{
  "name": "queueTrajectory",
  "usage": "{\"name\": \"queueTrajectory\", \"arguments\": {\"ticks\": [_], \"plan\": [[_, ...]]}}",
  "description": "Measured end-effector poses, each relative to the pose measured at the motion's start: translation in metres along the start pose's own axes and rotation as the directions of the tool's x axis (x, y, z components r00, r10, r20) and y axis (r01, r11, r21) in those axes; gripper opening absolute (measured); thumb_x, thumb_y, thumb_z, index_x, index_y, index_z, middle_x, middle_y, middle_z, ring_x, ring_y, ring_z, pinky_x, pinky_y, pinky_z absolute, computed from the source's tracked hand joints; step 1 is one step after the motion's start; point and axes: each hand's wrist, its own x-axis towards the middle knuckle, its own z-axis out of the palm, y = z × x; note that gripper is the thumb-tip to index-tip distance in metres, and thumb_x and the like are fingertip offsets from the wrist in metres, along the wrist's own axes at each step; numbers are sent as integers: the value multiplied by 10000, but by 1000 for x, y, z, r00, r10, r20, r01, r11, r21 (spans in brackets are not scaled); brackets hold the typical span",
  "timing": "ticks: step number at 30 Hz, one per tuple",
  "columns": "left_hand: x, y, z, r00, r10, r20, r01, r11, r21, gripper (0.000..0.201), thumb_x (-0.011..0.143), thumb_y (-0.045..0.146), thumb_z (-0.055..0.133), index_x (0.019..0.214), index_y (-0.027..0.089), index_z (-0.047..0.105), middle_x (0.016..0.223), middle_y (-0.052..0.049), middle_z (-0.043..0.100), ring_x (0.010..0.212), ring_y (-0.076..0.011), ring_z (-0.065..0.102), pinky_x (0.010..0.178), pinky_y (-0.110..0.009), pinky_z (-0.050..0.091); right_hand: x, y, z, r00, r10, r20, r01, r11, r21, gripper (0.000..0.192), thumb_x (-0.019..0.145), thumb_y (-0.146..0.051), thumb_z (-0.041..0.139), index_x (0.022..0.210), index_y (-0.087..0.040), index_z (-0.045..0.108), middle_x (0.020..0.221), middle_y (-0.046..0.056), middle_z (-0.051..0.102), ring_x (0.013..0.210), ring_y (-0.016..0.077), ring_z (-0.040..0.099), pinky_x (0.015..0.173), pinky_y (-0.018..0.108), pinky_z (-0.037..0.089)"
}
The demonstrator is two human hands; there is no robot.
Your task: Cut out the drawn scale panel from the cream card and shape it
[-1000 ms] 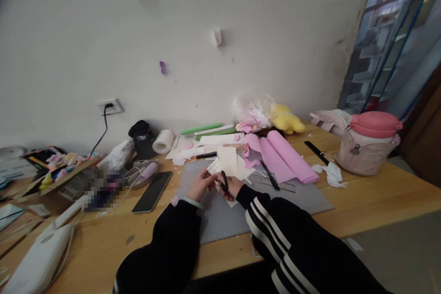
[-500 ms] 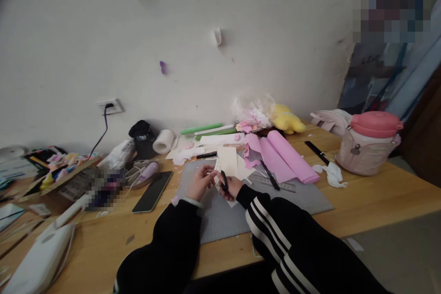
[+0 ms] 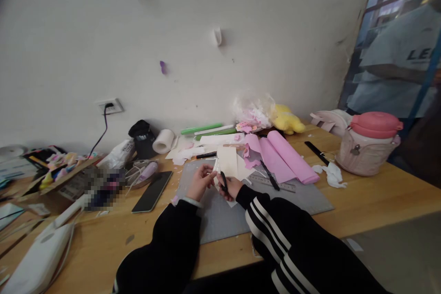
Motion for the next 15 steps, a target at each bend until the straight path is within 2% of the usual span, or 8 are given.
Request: {"name": "queueTrajectory", "arguments": {"ticks": [9, 15], "plan": [[-2, 4, -1, 999, -15, -48, 16, 1000, 4, 203, 837, 241, 505, 1006, 133, 534, 882, -30, 590, 654, -114, 578, 549, -264, 498, 0, 3, -1, 1000, -21, 1, 21, 1000, 21, 287, 878, -368, 412, 846, -114, 542, 578, -59, 496, 372, 18, 396, 339, 145, 333], [3, 1, -4, 990, -60, -124, 58, 998, -24, 206, 837, 247, 503, 1006, 133, 540, 913, -39, 593, 702, -130, 587, 589, -289, 506, 1, 1, -1, 999, -3, -32, 5, 998, 56, 303, 879, -380, 403, 834, -114, 541, 568, -61, 492, 365, 17, 392, 334, 143, 328]]}}
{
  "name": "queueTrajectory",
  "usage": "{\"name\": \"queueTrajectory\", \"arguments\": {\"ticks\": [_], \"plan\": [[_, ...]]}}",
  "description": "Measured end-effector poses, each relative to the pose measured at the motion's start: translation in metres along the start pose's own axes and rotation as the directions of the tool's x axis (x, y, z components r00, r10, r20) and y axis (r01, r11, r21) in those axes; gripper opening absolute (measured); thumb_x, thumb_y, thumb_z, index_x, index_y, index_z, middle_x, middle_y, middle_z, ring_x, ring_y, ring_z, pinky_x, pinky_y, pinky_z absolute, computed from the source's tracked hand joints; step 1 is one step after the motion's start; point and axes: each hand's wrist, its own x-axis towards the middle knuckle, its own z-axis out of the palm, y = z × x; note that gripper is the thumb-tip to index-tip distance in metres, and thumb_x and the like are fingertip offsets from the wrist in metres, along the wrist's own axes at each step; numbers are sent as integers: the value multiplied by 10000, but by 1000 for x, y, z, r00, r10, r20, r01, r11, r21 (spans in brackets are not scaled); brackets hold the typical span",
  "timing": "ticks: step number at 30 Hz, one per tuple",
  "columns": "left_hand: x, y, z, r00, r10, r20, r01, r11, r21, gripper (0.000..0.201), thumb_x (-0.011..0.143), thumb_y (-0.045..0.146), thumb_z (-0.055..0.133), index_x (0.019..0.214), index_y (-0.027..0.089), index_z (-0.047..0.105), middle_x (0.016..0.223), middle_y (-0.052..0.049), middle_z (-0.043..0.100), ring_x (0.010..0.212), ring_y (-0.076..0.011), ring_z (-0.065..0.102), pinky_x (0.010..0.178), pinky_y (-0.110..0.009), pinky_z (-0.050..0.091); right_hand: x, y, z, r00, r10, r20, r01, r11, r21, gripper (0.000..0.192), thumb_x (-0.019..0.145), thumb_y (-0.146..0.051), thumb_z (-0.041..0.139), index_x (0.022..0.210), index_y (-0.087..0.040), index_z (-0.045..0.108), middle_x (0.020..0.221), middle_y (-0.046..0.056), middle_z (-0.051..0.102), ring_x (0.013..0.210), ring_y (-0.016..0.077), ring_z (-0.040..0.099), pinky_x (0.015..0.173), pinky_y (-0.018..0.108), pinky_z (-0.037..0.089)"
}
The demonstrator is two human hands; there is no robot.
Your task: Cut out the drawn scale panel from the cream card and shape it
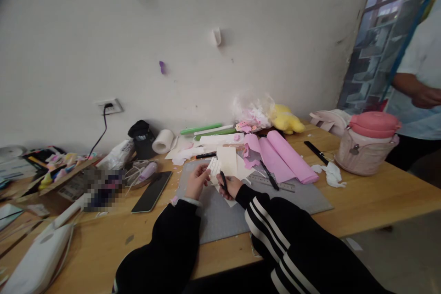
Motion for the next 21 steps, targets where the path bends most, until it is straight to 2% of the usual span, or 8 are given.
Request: {"name": "queueTrajectory", "arguments": {"ticks": [6, 13, 21], "plan": [[3, -3, 0, 994, -44, -96, 38, 997, -62, 219, 843, 263, 493, 1014, 134, 536, 918, -42, 595, 705, -132, 590, 595, -294, 507, -1, -5, -2, 999, 23, -33, -21, 998, 52, 317, 879, -400, 390, 892, -119, 537, 633, -38, 523, 417, 33, 437, 381, 166, 374], [5, -2, -1, 985, -40, -169, 18, 992, -128, 206, 848, 265, 486, 995, 130, 537, 859, -27, 593, 631, -107, 576, 530, -253, 494, -7, -9, -4, 986, 118, 121, -124, 991, 46, 337, 877, -417, 384, 885, -120, 543, 639, -32, 533, 439, 44, 461, 409, 182, 393], [3, -3, 0, 987, -13, -162, -17, 983, -180, 194, 849, 265, 485, 973, 127, 542, 819, -16, 590, 589, -93, 562, 498, -233, 482, -1, -2, -3, 972, 150, 180, -149, 989, -17, 315, 875, -398, 401, 899, -119, 544, 677, -21, 550, 472, 51, 485, 432, 190, 414]]}}
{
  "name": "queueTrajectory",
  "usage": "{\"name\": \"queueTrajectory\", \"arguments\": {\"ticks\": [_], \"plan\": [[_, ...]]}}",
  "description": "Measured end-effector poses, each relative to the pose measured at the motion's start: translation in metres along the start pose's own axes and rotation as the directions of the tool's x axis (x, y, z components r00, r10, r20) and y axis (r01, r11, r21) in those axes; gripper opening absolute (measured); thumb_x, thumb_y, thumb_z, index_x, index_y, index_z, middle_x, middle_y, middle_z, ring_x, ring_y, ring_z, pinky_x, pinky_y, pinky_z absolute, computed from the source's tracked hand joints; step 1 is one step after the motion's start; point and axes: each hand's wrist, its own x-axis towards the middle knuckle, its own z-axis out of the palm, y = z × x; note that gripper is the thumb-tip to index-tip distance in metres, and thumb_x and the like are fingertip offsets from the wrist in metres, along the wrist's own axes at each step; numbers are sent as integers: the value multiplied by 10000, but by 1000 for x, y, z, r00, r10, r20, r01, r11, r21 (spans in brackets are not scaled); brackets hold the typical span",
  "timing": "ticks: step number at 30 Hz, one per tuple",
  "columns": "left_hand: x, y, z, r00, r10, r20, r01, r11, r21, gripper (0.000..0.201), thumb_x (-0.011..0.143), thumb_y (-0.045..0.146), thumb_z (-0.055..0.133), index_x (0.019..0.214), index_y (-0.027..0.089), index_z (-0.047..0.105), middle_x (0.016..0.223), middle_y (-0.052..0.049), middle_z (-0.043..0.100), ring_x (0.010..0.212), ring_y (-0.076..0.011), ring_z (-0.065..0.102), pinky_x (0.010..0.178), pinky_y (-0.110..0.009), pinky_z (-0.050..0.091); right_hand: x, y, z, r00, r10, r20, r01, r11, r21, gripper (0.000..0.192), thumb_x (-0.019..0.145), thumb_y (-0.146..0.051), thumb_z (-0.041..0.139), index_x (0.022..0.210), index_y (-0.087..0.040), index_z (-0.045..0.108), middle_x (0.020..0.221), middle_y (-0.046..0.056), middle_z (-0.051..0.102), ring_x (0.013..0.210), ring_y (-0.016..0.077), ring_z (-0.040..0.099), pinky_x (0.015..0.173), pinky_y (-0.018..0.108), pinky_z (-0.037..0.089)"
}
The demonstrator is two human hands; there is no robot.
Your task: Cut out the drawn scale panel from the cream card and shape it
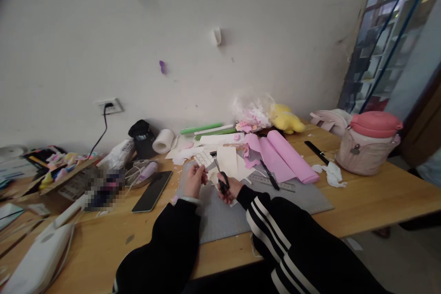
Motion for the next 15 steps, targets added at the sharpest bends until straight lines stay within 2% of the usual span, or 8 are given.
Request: {"name": "queueTrajectory", "arguments": {"ticks": [4, 7, 11, 15], "plan": [[-2, 0, 0, 999, 18, 32, -17, 1000, -25, 222, 852, 279, 476, 1011, 133, 529, 865, -29, 590, 633, -109, 574, 535, -258, 492, 1, 4, -1, 1000, -19, 18, 19, 1000, -20, 317, 875, -400, 401, 889, -118, 545, 665, -25, 546, 462, 48, 478, 423, 185, 408], [-5, 2, 1, 995, 19, 95, -17, 1000, -25, 211, 849, 271, 482, 999, 132, 533, 847, -23, 590, 615, -103, 569, 522, -249, 488, 1, 5, -1, 999, -25, 26, 26, 999, -33, 318, 874, -400, 402, 875, -118, 548, 656, -26, 545, 460, 48, 479, 421, 185, 407], [-9, 3, 2, 981, 0, 194, 1, 1000, 0, 187, 846, 261, 490, 965, 127, 545, 805, -12, 590, 579, -91, 559, 497, -232, 479, 1, 5, 0, 999, -54, 6, 54, 998, -39, 309, 875, -394, 404, 886, -119, 544, 654, -28, 541, 452, 45, 471, 414, 180, 401], [-9, 1, 3, 968, -39, 247, 29, 999, 44, 183, 845, 264, 490, 946, 124, 552, 804, -12, 594, 588, -94, 564, 508, -238, 483, -1, 4, 0, 997, -77, -9, 76, 996, -37, 316, 876, -399, 399, 893, -119, 544, 662, -26, 545, 457, 46, 475, 420, 184, 406]]}}
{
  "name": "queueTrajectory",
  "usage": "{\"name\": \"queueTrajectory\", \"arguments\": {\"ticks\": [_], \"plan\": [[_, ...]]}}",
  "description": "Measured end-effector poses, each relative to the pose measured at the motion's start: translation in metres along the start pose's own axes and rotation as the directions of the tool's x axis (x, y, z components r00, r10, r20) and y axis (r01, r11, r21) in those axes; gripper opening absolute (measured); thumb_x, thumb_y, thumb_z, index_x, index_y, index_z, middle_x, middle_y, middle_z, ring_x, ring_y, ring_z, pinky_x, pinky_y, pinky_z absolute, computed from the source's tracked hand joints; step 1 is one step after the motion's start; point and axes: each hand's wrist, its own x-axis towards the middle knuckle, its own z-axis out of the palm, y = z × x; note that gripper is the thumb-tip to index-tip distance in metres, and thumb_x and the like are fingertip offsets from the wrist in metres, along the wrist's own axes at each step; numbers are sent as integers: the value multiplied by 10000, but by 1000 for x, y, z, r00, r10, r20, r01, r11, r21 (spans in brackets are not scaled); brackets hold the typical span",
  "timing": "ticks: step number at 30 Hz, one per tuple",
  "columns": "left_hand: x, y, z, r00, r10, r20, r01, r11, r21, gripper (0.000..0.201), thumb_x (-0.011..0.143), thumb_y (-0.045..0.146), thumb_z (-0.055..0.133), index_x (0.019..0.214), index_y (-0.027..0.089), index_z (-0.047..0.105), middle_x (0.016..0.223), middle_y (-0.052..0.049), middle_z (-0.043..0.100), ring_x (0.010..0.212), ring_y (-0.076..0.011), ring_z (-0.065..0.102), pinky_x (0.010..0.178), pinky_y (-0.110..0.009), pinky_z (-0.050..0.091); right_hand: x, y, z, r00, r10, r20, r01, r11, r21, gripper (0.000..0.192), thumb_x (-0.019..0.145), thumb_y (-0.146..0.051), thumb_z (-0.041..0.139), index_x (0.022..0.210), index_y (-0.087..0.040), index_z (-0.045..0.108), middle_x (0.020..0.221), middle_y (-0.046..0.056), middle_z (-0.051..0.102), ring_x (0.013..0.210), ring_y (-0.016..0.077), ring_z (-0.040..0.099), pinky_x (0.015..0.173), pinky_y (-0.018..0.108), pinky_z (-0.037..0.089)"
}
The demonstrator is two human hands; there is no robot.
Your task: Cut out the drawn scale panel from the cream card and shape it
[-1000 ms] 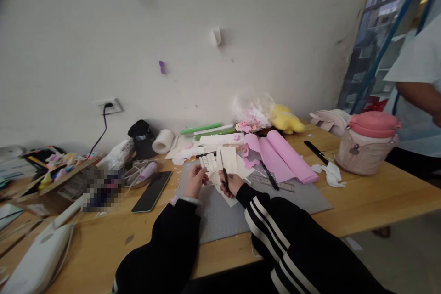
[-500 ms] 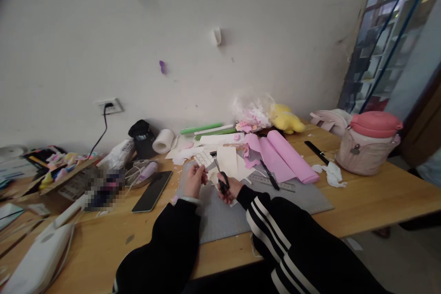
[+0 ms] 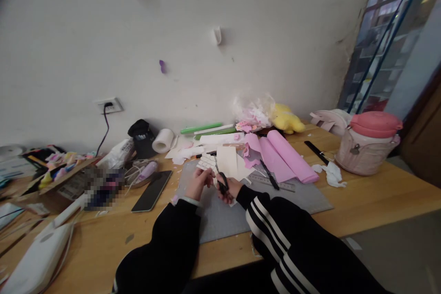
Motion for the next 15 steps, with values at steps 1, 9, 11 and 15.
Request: {"name": "queueTrajectory", "arguments": {"ticks": [1, 9, 11, 15], "plan": [[0, -1, 0, 1000, -12, 11, 11, 1000, 11, 182, 845, 265, 492, 941, 123, 555, 805, -13, 595, 593, -96, 566, 512, -241, 485, 0, 0, 0, 1000, -2, -3, 2, 1000, 1, 317, 876, -399, 399, 891, -118, 545, 662, -26, 545, 458, 47, 477, 422, 185, 407], [2, 0, -2, 998, -53, 37, 51, 997, 50, 213, 845, 285, 486, 973, 128, 553, 882, -35, 602, 684, -127, 588, 590, -290, 501, 1, -1, 1, 1000, -2, -21, 2, 1000, 3, 316, 876, -398, 399, 878, -118, 545, 641, -31, 539, 442, 43, 466, 406, 178, 396], [1, 0, -2, 997, -59, 51, 57, 997, 53, 213, 843, 284, 490, 974, 129, 554, 890, -37, 602, 694, -130, 590, 599, -296, 502, 1, 0, 0, 1000, -2, -22, 2, 1000, 1, 314, 876, -396, 400, 879, -118, 545, 643, -31, 539, 442, 43, 466, 406, 177, 396], [2, -1, -2, 996, -66, 60, 63, 997, 51, 208, 842, 279, 493, 971, 128, 555, 886, -36, 602, 690, -129, 589, 595, -293, 502, 2, 1, 0, 1000, -11, -26, 11, 1000, -5, 309, 876, -391, 403, 882, -116, 545, 643, -34, 536, 438, 40, 463, 398, 172, 392]]}}
